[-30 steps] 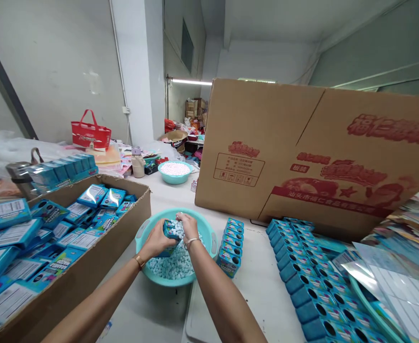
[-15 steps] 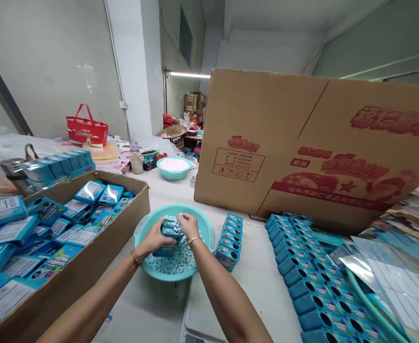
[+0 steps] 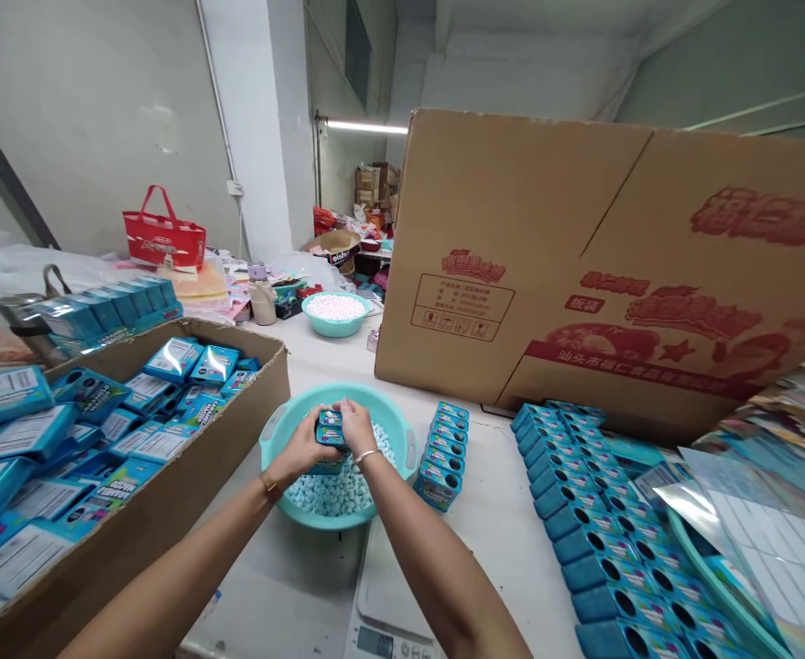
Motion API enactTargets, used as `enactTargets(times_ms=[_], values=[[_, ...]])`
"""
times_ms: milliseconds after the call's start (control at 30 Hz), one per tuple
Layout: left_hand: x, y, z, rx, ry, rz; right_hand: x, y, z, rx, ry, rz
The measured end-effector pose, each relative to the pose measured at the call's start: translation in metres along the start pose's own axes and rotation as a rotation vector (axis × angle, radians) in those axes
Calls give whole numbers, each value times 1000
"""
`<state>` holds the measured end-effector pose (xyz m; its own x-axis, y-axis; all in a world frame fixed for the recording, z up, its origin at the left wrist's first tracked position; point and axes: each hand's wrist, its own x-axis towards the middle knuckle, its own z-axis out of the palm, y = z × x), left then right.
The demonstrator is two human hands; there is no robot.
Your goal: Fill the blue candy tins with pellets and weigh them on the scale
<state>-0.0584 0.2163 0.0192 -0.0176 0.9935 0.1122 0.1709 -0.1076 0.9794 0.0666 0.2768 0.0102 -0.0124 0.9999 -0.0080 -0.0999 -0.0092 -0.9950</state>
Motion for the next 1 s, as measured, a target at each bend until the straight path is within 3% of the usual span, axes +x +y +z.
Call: enactTargets(times_ms=[267,400,567,700,833,1000], values=[[-9,2,-6,-119,-54,-110,-7,-4,-7,-11,-19,-3],[-10,5,-10,-135,-58,-136,-12,-7,-11,10,37,-36],[-21,12,-7,-102,-105,-118,-23,-3,-10,-15,-56,-29],[-46,24,-16,-151,-166,-106,-29,-13,-40,39,-51,50],[-73,44,-21,-232,-207,-67,-59,-35,-78,336,-64,181],[-109,56,11,-359,-371,-58,-128,-40,-120,501,15,140]])
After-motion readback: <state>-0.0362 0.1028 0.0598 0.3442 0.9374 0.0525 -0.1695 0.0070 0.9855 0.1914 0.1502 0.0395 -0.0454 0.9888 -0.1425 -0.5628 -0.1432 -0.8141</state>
